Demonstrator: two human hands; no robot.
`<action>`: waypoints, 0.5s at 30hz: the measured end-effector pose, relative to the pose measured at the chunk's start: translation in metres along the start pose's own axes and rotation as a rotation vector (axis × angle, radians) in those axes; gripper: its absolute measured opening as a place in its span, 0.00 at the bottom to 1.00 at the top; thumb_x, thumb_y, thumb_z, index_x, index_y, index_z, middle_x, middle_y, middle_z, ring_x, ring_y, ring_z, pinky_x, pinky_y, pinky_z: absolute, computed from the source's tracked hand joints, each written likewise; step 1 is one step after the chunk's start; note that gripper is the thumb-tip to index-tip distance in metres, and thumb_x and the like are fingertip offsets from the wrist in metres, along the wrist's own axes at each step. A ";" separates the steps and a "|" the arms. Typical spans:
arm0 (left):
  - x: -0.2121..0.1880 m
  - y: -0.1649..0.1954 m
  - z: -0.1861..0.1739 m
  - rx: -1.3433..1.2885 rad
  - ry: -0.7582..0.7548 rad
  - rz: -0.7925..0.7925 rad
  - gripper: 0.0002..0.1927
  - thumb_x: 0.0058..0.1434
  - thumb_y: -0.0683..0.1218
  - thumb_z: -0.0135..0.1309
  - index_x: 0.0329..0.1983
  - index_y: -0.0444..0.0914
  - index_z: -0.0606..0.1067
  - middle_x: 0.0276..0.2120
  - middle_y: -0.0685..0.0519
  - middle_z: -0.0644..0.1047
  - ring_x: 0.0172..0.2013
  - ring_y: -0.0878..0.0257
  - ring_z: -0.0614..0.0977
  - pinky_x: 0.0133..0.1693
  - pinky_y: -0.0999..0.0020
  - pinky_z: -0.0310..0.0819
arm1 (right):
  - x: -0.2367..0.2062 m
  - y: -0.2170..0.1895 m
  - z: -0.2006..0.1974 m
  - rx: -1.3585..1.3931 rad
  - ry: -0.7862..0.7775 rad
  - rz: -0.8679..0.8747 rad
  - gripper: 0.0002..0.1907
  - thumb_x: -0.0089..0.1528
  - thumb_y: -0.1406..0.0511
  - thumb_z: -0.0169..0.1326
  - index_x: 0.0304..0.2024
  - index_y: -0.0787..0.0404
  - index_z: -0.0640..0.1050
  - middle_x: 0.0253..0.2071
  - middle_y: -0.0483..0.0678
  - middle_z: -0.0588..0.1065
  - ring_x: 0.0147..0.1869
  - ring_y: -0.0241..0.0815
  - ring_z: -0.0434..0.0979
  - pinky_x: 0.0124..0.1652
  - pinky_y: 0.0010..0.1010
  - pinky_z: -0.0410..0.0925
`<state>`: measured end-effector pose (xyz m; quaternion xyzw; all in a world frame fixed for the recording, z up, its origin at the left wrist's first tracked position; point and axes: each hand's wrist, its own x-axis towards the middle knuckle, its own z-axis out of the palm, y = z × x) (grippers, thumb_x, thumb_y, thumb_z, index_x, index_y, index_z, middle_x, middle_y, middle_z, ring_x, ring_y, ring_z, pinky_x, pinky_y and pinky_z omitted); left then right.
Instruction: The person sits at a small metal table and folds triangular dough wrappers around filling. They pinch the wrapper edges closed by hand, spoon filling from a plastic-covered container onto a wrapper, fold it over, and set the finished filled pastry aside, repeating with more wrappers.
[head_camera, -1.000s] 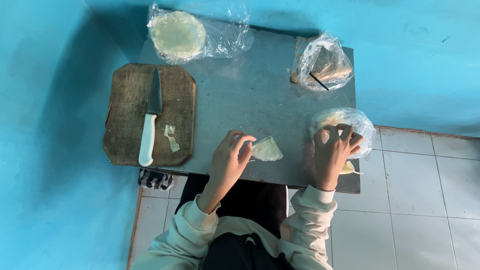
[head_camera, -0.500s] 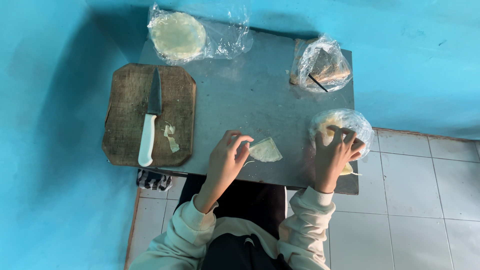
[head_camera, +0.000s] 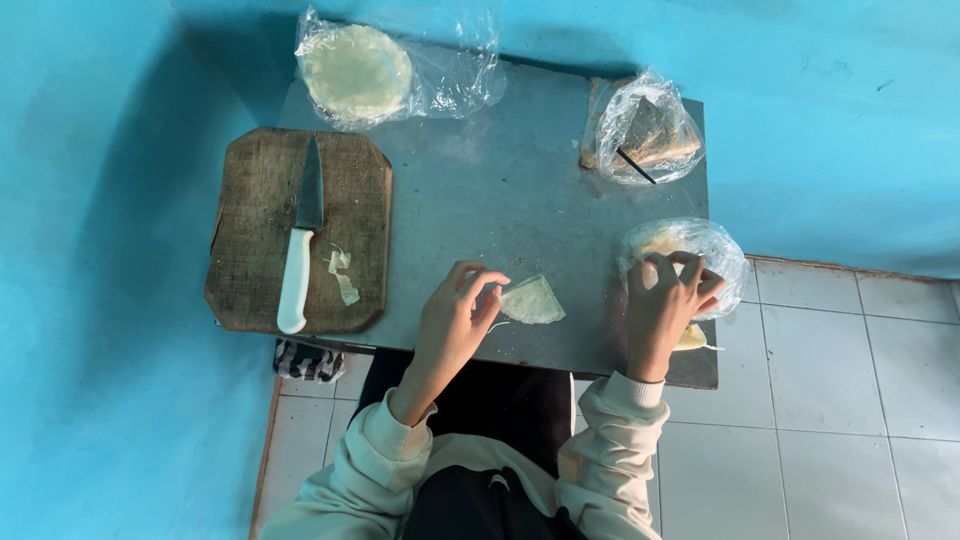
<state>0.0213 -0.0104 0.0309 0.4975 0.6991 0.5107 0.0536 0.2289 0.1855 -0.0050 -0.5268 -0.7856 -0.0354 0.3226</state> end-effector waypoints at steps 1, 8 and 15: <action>0.000 -0.001 0.001 -0.007 -0.002 -0.001 0.08 0.64 0.41 0.58 0.46 0.43 0.77 0.43 0.53 0.77 0.24 0.65 0.77 0.28 0.69 0.73 | 0.001 0.000 0.001 0.009 -0.005 0.003 0.07 0.59 0.62 0.64 0.39 0.54 0.84 0.55 0.49 0.71 0.63 0.61 0.59 0.60 0.58 0.53; -0.001 -0.005 0.007 -0.015 -0.013 0.012 0.08 0.65 0.42 0.58 0.46 0.42 0.77 0.42 0.54 0.76 0.24 0.65 0.76 0.30 0.69 0.73 | 0.000 -0.003 -0.001 0.038 -0.002 0.037 0.08 0.59 0.62 0.64 0.40 0.54 0.84 0.56 0.49 0.70 0.64 0.63 0.58 0.61 0.62 0.52; -0.001 -0.010 0.009 -0.049 -0.027 -0.007 0.08 0.65 0.42 0.57 0.46 0.43 0.77 0.43 0.54 0.77 0.24 0.65 0.76 0.29 0.69 0.72 | -0.003 -0.004 -0.010 -0.017 0.025 -0.038 0.16 0.62 0.61 0.64 0.52 0.54 0.85 0.56 0.48 0.70 0.63 0.64 0.57 0.62 0.59 0.52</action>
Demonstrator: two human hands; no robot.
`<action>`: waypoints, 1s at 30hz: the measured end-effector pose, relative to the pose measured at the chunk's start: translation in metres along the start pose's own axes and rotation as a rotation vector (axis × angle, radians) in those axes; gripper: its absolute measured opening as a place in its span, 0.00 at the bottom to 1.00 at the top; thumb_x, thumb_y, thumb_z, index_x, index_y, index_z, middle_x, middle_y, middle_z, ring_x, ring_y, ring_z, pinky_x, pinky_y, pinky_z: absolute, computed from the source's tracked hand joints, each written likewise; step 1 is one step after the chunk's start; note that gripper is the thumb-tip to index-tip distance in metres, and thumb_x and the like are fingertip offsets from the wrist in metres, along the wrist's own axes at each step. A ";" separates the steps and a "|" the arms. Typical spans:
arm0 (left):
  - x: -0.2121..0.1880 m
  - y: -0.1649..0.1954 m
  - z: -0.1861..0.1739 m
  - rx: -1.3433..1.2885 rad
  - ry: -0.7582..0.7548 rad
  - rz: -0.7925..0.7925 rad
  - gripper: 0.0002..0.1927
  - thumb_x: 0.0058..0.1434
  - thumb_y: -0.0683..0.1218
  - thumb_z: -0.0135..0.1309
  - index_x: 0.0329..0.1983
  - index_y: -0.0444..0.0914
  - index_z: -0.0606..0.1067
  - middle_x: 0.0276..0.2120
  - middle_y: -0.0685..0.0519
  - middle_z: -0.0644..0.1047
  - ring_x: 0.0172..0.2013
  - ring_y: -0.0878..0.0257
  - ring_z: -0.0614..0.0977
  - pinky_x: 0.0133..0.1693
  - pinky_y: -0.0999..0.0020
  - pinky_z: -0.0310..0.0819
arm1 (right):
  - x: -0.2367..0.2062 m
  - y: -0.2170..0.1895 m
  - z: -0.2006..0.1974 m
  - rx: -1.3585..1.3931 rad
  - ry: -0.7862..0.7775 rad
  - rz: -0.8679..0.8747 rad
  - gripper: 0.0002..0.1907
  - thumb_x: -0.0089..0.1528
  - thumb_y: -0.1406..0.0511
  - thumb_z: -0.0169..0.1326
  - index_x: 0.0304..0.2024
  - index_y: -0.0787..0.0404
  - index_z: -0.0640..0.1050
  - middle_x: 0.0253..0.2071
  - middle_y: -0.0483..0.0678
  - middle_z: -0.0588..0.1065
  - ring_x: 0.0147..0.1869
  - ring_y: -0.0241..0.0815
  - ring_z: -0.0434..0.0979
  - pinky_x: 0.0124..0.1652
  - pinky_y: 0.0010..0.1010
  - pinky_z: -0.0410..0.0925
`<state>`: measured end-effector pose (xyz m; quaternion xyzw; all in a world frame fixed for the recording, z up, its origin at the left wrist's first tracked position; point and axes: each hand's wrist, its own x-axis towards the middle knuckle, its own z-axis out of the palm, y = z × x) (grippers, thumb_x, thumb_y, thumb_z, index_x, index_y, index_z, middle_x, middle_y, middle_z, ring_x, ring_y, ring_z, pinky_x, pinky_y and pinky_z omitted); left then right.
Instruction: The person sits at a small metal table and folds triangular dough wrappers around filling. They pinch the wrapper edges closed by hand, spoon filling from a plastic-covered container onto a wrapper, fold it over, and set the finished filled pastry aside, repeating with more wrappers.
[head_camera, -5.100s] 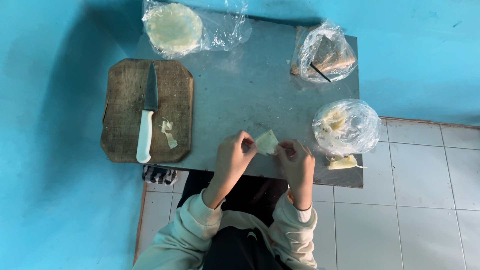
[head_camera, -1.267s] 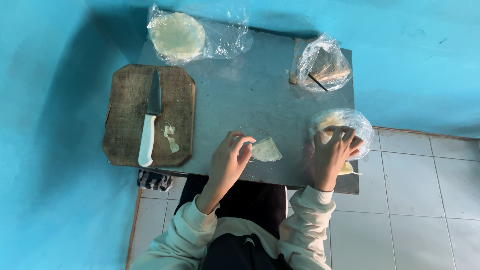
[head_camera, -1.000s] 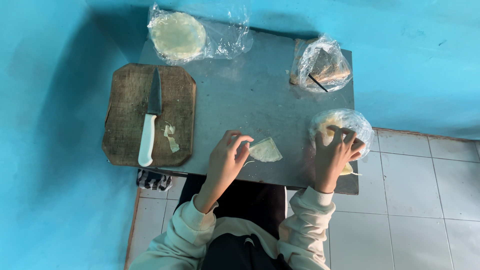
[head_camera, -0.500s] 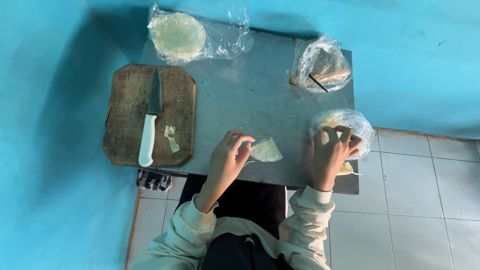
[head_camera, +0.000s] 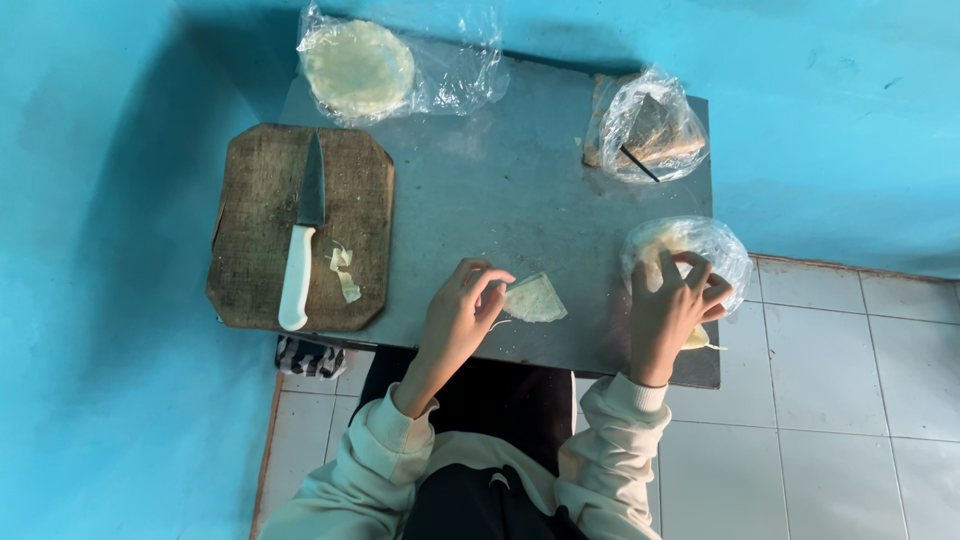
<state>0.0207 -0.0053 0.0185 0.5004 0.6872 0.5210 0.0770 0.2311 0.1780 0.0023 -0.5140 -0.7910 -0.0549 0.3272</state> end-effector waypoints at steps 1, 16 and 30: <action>0.000 -0.001 0.000 -0.003 0.001 0.003 0.08 0.65 0.42 0.57 0.47 0.43 0.77 0.43 0.53 0.77 0.24 0.65 0.75 0.29 0.69 0.72 | 0.000 -0.001 -0.001 0.000 -0.019 0.027 0.13 0.62 0.61 0.64 0.48 0.55 0.85 0.56 0.47 0.71 0.62 0.63 0.57 0.61 0.58 0.52; 0.001 -0.002 0.000 -0.011 -0.004 0.010 0.08 0.64 0.41 0.57 0.46 0.42 0.77 0.42 0.54 0.77 0.23 0.66 0.75 0.28 0.71 0.72 | 0.001 -0.009 0.001 -0.075 0.008 0.021 0.07 0.62 0.62 0.62 0.41 0.57 0.84 0.58 0.51 0.70 0.64 0.62 0.57 0.61 0.55 0.51; 0.000 -0.005 -0.001 -0.024 -0.012 0.001 0.08 0.63 0.41 0.58 0.46 0.42 0.77 0.43 0.54 0.77 0.24 0.65 0.76 0.29 0.69 0.72 | -0.003 -0.007 -0.017 0.042 0.015 0.110 0.17 0.54 0.63 0.70 0.45 0.53 0.81 0.56 0.51 0.68 0.63 0.60 0.58 0.57 0.53 0.53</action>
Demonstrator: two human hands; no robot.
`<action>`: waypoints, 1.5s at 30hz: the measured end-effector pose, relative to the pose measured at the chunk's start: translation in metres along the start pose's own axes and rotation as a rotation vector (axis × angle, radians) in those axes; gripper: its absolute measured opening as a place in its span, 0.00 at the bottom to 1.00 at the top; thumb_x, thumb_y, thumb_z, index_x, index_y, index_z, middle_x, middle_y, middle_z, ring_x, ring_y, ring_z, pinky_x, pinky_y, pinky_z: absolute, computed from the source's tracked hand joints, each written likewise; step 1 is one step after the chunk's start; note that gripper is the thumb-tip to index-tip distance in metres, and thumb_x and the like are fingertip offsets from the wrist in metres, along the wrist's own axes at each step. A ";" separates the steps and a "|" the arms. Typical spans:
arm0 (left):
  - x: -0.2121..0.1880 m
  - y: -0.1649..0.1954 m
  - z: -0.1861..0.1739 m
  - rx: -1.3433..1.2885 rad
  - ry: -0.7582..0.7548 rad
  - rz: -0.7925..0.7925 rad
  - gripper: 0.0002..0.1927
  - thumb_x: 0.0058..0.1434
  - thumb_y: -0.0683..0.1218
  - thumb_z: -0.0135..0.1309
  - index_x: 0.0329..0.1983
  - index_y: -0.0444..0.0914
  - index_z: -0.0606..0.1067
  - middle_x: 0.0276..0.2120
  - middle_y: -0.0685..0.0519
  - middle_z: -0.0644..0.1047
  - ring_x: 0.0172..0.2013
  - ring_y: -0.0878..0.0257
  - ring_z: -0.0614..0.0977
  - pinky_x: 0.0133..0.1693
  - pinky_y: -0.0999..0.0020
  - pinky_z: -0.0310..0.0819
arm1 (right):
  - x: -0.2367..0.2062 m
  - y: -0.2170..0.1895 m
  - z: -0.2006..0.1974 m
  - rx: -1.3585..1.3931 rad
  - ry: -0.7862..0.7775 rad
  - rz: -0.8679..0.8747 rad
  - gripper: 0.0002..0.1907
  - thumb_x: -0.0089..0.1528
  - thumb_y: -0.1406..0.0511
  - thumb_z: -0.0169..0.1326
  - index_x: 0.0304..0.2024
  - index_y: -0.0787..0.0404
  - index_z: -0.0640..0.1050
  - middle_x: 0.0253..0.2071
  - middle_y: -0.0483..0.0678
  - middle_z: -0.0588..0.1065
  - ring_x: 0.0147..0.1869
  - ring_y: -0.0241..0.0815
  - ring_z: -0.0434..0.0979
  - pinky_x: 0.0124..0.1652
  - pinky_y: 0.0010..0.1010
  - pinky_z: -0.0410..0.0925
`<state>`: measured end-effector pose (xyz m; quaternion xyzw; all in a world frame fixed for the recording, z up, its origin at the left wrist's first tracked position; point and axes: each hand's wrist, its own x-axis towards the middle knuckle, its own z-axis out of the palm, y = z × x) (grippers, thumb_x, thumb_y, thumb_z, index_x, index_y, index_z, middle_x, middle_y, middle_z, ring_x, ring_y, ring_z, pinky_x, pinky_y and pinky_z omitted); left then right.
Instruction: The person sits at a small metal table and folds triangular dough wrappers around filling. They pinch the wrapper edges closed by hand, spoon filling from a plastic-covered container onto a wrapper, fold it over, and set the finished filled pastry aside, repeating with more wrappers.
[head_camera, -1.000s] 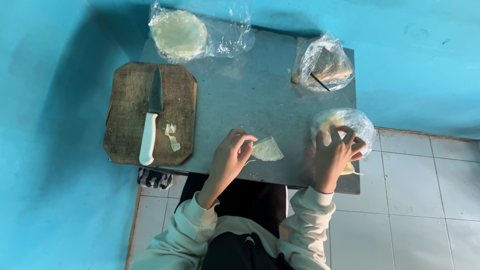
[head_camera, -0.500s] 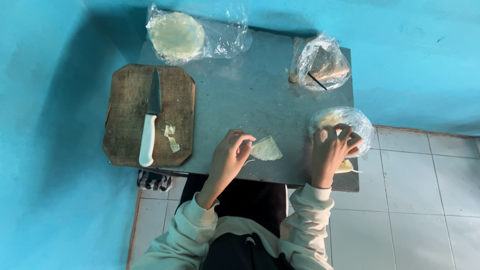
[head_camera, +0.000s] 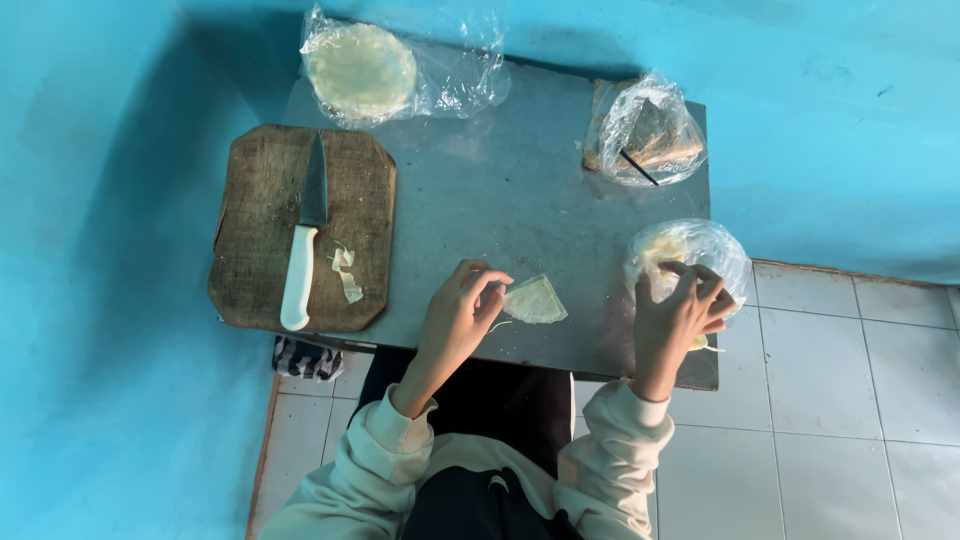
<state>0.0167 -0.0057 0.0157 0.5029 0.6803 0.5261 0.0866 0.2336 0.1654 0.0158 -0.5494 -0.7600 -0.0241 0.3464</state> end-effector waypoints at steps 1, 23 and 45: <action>-0.001 0.000 0.000 -0.001 -0.002 -0.004 0.08 0.63 0.41 0.58 0.46 0.42 0.77 0.43 0.53 0.77 0.24 0.65 0.76 0.29 0.68 0.72 | -0.003 0.000 -0.003 0.030 -0.014 0.009 0.16 0.55 0.64 0.68 0.46 0.52 0.81 0.56 0.50 0.68 0.64 0.59 0.58 0.58 0.53 0.54; -0.011 0.001 0.009 0.331 -0.033 0.316 0.14 0.56 0.47 0.66 0.46 0.47 0.83 0.48 0.64 0.78 0.44 0.55 0.74 0.47 0.59 0.68 | -0.030 -0.062 -0.003 0.362 -0.352 -0.386 0.26 0.53 0.78 0.52 0.45 0.47 0.86 0.52 0.40 0.74 0.56 0.49 0.64 0.60 0.42 0.55; -0.014 0.000 0.013 0.358 -0.045 0.290 0.15 0.56 0.47 0.66 0.47 0.48 0.82 0.49 0.64 0.77 0.46 0.56 0.74 0.50 0.55 0.64 | -0.056 -0.052 -0.006 -0.294 -0.180 -0.791 0.29 0.59 0.66 0.53 0.65 0.49 0.76 0.53 0.44 0.68 0.57 0.46 0.67 0.52 0.40 0.59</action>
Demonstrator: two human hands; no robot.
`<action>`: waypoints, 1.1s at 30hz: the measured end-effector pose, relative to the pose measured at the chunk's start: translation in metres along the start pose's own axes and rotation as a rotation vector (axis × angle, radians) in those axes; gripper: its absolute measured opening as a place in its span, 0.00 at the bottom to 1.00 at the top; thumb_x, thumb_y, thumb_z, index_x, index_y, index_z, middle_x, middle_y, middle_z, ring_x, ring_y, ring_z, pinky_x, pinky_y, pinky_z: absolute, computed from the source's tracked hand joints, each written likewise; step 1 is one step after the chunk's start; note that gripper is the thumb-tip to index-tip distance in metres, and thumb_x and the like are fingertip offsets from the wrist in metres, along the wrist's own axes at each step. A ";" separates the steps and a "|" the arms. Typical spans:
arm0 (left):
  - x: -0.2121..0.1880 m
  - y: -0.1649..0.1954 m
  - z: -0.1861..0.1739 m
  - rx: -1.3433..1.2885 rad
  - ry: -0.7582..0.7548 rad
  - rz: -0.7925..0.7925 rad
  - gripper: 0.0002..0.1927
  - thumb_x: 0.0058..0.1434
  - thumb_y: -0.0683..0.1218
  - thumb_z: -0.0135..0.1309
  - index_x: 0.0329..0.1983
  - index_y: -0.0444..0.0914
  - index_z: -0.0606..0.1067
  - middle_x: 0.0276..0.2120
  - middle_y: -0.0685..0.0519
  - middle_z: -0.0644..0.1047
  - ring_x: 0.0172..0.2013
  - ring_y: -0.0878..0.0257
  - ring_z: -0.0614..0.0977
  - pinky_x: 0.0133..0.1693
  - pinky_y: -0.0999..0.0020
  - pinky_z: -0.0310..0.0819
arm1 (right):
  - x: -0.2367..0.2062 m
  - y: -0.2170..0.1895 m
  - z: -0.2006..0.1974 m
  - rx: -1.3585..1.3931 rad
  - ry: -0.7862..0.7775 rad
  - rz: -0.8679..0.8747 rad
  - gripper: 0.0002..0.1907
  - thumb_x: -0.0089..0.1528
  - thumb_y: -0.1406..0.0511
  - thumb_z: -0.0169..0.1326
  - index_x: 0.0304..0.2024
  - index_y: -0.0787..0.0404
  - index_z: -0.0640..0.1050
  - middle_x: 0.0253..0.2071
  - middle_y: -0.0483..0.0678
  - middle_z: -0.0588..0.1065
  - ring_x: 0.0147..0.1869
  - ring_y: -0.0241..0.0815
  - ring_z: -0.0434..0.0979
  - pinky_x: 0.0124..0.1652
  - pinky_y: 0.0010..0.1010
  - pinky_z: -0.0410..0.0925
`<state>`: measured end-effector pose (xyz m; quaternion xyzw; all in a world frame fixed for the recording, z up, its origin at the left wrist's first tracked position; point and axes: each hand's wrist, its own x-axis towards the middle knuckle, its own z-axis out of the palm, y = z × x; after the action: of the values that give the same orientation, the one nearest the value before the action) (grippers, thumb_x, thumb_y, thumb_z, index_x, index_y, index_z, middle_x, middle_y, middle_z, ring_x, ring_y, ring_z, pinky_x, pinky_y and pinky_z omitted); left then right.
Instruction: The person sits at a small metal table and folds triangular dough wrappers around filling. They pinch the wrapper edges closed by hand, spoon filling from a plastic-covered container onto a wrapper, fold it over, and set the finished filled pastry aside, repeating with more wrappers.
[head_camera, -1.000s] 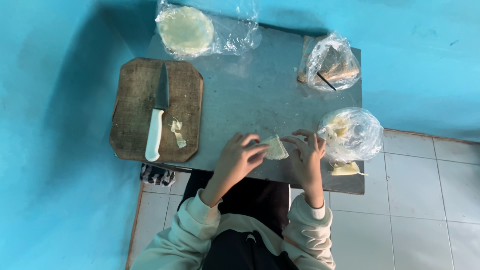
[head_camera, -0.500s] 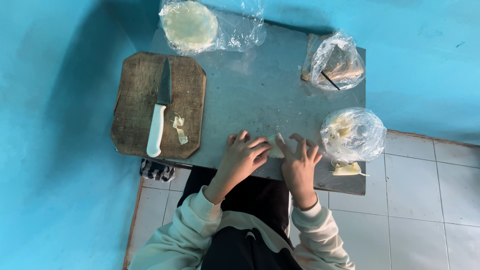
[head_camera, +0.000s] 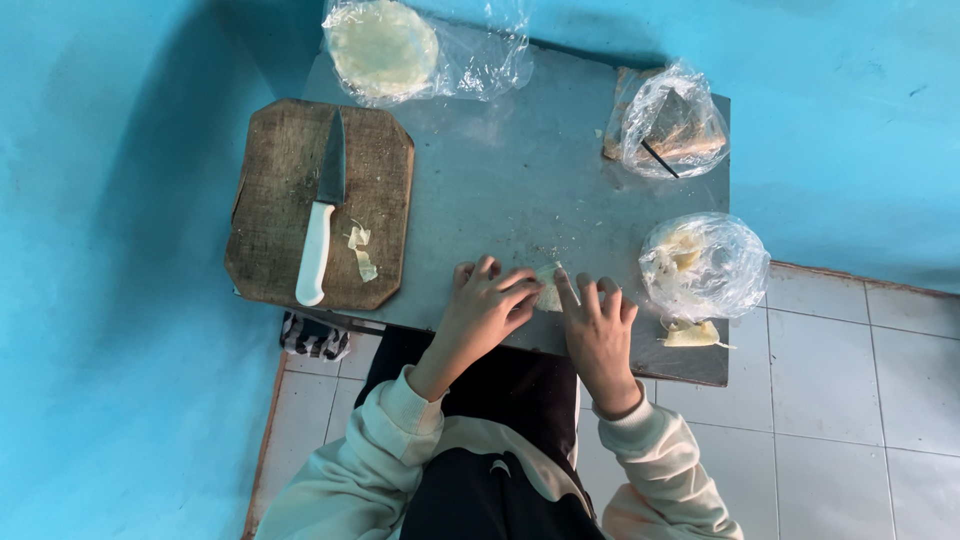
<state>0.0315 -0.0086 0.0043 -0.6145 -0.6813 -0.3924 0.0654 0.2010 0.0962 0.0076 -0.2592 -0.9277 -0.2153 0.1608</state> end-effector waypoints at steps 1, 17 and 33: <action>0.000 0.000 0.000 0.005 -0.007 -0.001 0.15 0.55 0.47 0.66 0.47 0.47 0.82 0.49 0.64 0.77 0.46 0.56 0.74 0.50 0.55 0.64 | 0.000 0.000 0.001 -0.019 0.007 -0.010 0.29 0.59 0.66 0.54 0.65 0.49 0.76 0.53 0.43 0.68 0.57 0.45 0.67 0.52 0.39 0.59; 0.002 -0.001 0.000 0.003 0.037 0.015 0.13 0.57 0.46 0.63 0.46 0.45 0.81 0.48 0.63 0.77 0.42 0.56 0.75 0.50 0.54 0.65 | -0.010 0.066 -0.010 -0.003 0.075 0.466 0.16 0.63 0.60 0.58 0.54 0.47 0.82 0.58 0.45 0.70 0.63 0.58 0.64 0.60 0.50 0.59; 0.003 -0.002 -0.001 -0.010 0.032 0.011 0.11 0.59 0.46 0.63 0.45 0.45 0.81 0.47 0.62 0.79 0.40 0.57 0.75 0.49 0.57 0.65 | -0.002 0.094 0.020 0.214 0.076 0.496 0.06 0.62 0.61 0.64 0.41 0.50 0.86 0.57 0.41 0.72 0.63 0.54 0.62 0.61 0.49 0.55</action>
<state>0.0289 -0.0073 0.0060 -0.6124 -0.6747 -0.4049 0.0755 0.2505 0.1776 0.0190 -0.4517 -0.8466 -0.0797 0.2700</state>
